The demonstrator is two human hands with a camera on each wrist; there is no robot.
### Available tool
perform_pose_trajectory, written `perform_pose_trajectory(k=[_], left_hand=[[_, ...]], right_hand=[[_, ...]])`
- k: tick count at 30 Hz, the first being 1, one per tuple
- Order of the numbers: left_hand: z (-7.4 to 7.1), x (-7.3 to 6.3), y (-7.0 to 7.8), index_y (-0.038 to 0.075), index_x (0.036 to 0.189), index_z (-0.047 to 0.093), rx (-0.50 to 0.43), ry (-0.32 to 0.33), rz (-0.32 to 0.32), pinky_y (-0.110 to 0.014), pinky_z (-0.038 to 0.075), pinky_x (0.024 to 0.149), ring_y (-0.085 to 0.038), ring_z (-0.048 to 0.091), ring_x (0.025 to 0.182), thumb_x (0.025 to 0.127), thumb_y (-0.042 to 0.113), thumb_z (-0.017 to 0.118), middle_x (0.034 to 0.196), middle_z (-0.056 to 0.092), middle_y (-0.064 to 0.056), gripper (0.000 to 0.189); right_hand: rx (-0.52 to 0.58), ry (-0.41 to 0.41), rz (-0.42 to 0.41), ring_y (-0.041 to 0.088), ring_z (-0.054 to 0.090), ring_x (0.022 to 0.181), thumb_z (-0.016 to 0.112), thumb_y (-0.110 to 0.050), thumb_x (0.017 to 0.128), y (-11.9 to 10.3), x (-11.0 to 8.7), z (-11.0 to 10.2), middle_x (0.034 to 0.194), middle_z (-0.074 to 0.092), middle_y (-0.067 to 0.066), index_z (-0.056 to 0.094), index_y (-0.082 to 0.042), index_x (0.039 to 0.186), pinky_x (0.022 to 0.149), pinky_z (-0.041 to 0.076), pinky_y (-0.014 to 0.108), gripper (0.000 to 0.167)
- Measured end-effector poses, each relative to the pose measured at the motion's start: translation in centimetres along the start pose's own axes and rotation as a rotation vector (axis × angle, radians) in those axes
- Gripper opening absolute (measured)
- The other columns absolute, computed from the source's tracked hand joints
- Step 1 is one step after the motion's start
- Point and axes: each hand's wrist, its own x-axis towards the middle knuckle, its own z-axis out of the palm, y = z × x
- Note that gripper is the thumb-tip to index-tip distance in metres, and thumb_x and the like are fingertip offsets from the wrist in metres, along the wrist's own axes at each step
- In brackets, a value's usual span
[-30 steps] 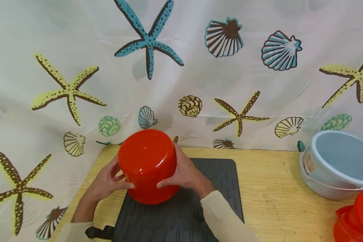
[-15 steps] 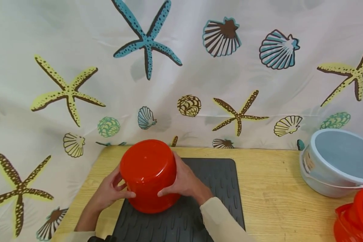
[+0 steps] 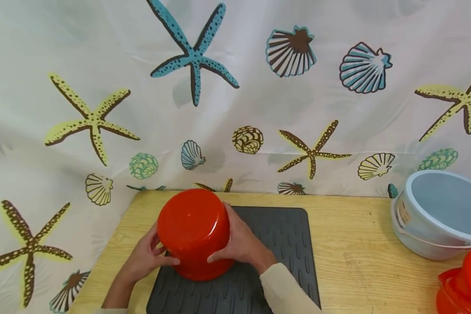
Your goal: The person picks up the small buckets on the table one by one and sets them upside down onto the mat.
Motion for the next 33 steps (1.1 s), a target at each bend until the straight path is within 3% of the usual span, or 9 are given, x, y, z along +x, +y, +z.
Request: perform_pose_trajectory(k=[5,10,33], left_hand=[[-0.3,0.1,1.3,0.043,0.148,0.019,0.085,0.052,0.038,-0.06,0.042,0.099,-0.033,0.029,0.141,0.067,0.017,0.086,0.154,0.03,0.004,0.108],[-0.6,1.0,2.1,0.043,0.148,0.021,0.098,0.045,0.062,-0.058,0.043,0.1,-0.031,0.028,0.141,0.067,0.018,0.086,0.153,0.032,0.007,0.107],[-1.3,3.2,0.3,0.044,0.147,0.022,0.073,-0.047,0.01,-0.055,0.044,0.1,-0.031,0.027,0.142,0.071,0.022,0.083,0.155,0.029,0.008,0.1]], right_hand=[[0.006,0.023,-0.081,0.011,0.044,0.127,0.089,-0.034,0.06,-0.9,0.5,-0.5,0.145,0.037,-0.017,0.01,-0.043,0.146,0.095,0.052,0.035,0.118],[-0.015,0.029,-0.053,0.01,0.045,0.126,0.089,-0.035,0.06,-1.1,1.2,-1.0,0.143,0.039,-0.017,0.009,-0.044,0.145,0.097,0.051,0.036,0.117],[0.004,0.004,0.078,0.017,0.046,0.125,0.089,-0.036,0.06,0.4,2.4,-0.8,0.143,0.042,-0.01,0.01,-0.036,0.148,0.095,0.052,0.043,0.118]])
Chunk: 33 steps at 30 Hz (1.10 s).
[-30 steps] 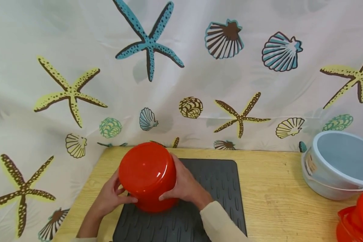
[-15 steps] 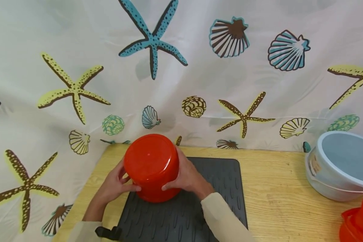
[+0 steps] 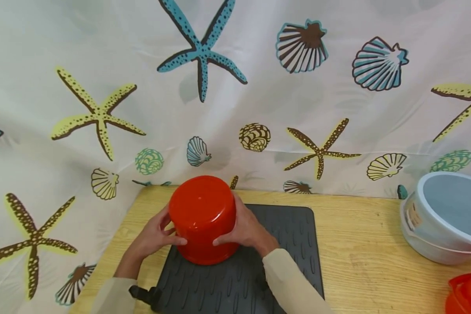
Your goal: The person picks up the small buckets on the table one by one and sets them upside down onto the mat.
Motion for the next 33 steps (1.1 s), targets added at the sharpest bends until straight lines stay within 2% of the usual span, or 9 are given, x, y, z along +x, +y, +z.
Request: perform_pose_trajectory(k=[7,13,20,26,29,33], left_hand=[[-0.2,0.3,-0.4,0.043,0.148,0.021,0.001,-0.015,0.0,-0.055,0.044,0.1,-0.032,0.024,0.143,0.071,0.022,0.083,0.156,0.026,0.006,0.101],[-0.2,0.3,-0.8,0.039,0.149,0.02,-0.056,-0.031,0.008,-0.058,0.038,0.104,-0.032,0.021,0.144,0.072,0.015,0.082,0.156,0.026,0.003,0.102],[-0.1,0.1,-0.9,0.043,0.148,0.02,-0.075,-0.031,-0.006,-0.057,0.039,0.104,-0.03,0.022,0.144,0.072,0.015,0.082,0.156,0.026,0.007,0.103],[-0.3,0.1,-1.0,0.042,0.149,0.019,-0.077,-0.036,-0.001,-0.057,0.039,0.104,-0.031,0.023,0.143,0.073,0.015,0.082,0.157,0.025,0.005,0.102],[-0.3,0.0,-0.9,0.043,0.149,0.018,-0.047,-0.032,-0.003,-0.06,0.035,0.106,-0.032,0.022,0.144,0.073,0.018,0.081,0.157,0.024,0.005,0.102],[-0.2,-0.1,-0.7,0.043,0.149,0.016,-0.004,-0.028,0.003,-0.066,0.028,0.107,-0.035,0.018,0.145,0.074,0.021,0.081,0.159,0.021,0.004,0.102]], right_hand=[[0.009,-0.001,0.007,0.017,0.046,0.126,0.089,-0.034,0.061,0.3,0.2,0.2,0.143,0.042,-0.009,0.011,-0.035,0.148,0.096,0.051,0.044,0.117],[-0.008,0.007,0.003,0.017,0.044,0.129,0.089,-0.04,0.059,0.4,0.2,0.4,0.146,0.039,-0.01,0.007,-0.038,0.149,0.101,0.047,0.046,0.122],[-0.004,0.011,-0.005,0.016,0.044,0.129,0.089,-0.04,0.059,0.6,0.1,0.6,0.145,0.039,-0.012,0.006,-0.041,0.148,0.101,0.047,0.046,0.121],[0.01,-0.002,-0.015,0.015,0.044,0.128,0.089,-0.038,0.06,0.7,0.3,0.5,0.144,0.039,-0.014,0.007,-0.043,0.147,0.1,0.048,0.045,0.119],[0.0,-0.027,-0.009,0.015,0.042,0.13,0.089,-0.037,0.06,0.9,0.3,0.0,0.146,0.037,-0.013,0.008,-0.04,0.148,0.102,0.047,0.045,0.12],[-0.034,-0.041,0.036,0.02,0.035,0.138,0.088,-0.035,0.061,1.1,-0.2,-0.9,0.153,0.031,-0.006,0.007,-0.027,0.152,0.107,0.041,0.048,0.122]])
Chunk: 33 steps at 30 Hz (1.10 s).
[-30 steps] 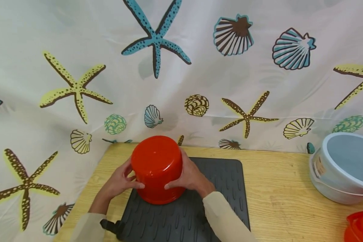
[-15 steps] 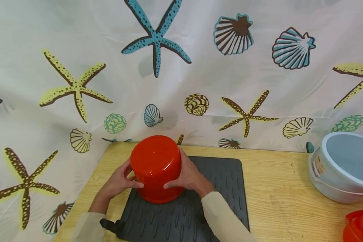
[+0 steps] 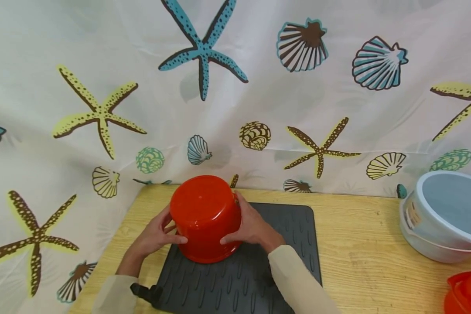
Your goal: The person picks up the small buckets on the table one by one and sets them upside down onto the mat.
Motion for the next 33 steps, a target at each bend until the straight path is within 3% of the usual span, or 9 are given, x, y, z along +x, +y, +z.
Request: perform_pose_trajectory(k=[6,16,21,26,33], left_hand=[[0.3,0.2,-0.1,0.04,0.15,0.016,0.009,0.004,0.001,-0.064,0.029,0.108,-0.035,0.02,0.145,0.074,0.021,0.081,0.158,0.022,0.004,0.101],[0.8,-0.4,-1.0,0.037,0.151,0.014,0.047,0.04,-0.045,-0.064,0.03,0.108,-0.034,0.023,0.144,0.076,0.024,0.08,0.158,0.022,-0.001,0.1],[1.3,-0.6,-1.2,0.033,0.152,0.012,0.064,0.068,-0.076,-0.062,0.032,0.108,-0.036,0.023,0.143,0.08,0.029,0.075,0.159,0.018,-0.003,0.096],[1.9,-0.8,-0.5,0.026,0.153,0.009,0.074,0.116,-0.068,-0.063,0.032,0.107,-0.039,0.023,0.142,0.085,0.031,0.069,0.16,0.016,-0.008,0.091],[2.0,-0.6,1.8,0.025,0.153,0.003,0.092,0.222,-0.039,-0.061,0.031,0.109,-0.038,0.021,0.143,0.083,0.03,0.069,0.161,0.009,-0.007,0.096]], right_hand=[[-0.071,0.02,0.062,0.028,0.029,0.142,0.088,-0.036,0.062,0.2,-1.3,-1.2,0.157,0.025,0.007,0.008,-0.019,0.153,0.108,0.037,0.054,0.122],[-0.198,0.063,0.095,0.03,0.029,0.143,0.09,-0.04,0.059,0.8,-4.2,-3.4,0.156,0.027,0.008,0.012,-0.017,0.153,0.11,0.033,0.056,0.124],[-0.248,0.074,0.086,0.031,0.027,0.143,0.086,-0.043,0.063,1.1,-5.8,-4.9,0.157,0.025,0.007,0.014,-0.016,0.153,0.11,0.032,0.056,0.118],[-0.297,0.083,0.069,0.034,0.026,0.143,0.082,-0.046,0.068,1.3,-8.0,-6.6,0.158,0.021,0.01,0.014,-0.016,0.153,0.109,0.033,0.058,0.113],[-0.347,0.129,0.076,0.04,0.028,0.141,0.079,-0.048,0.071,1.5,-11.3,-9.1,0.157,0.021,0.016,0.014,-0.014,0.153,0.104,0.035,0.062,0.11]])
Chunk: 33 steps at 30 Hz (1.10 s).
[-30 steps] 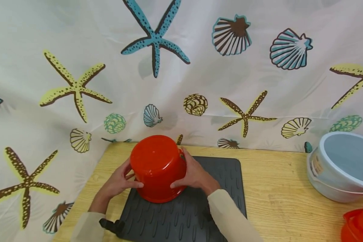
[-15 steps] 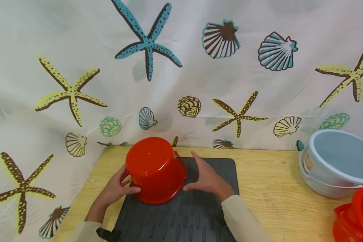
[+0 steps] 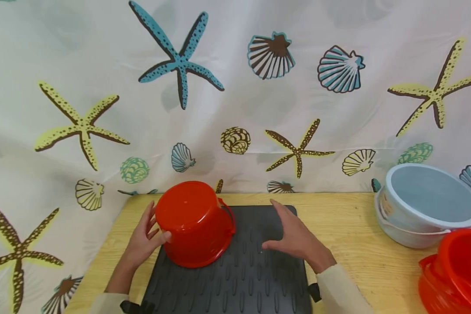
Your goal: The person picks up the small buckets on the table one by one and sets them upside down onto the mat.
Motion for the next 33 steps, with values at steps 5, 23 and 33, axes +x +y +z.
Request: perform_pose_trajectory(k=[5,23,33], left_hand=[[0.5,0.4,1.5,0.022,0.154,0.004,0.023,0.028,0.013,-0.062,0.028,0.11,-0.038,0.018,0.144,0.084,0.031,0.069,0.161,0.009,-0.006,0.096],[2.1,0.8,1.8,0.031,0.153,0.006,0.04,0.058,0.016,-0.062,0.039,0.102,-0.03,0.025,0.139,0.081,0.036,0.073,0.158,0.021,-0.002,0.098],[1.5,0.6,1.2,0.033,0.152,0.005,-0.031,0.1,-0.01,-0.058,0.038,0.104,-0.028,0.023,0.138,0.083,0.029,0.072,0.158,0.019,0.001,0.097]], right_hand=[[-0.032,0.038,0.039,0.043,0.027,0.14,0.077,-0.051,0.072,1.1,-2.2,-1.7,0.156,0.022,0.018,0.015,-0.014,0.152,0.104,0.033,0.064,0.109],[-0.32,0.305,0.131,0.048,0.018,0.14,0.08,-0.043,0.071,4.8,-10.9,-7.5,0.153,0.024,0.026,0.021,-0.004,0.149,0.102,0.026,0.071,0.106],[-0.503,0.47,0.245,0.051,0.027,0.126,0.085,-0.027,0.064,6.5,-13.2,-10.4,0.144,0.026,0.033,0.01,0.002,0.149,0.096,0.031,0.072,0.117]])
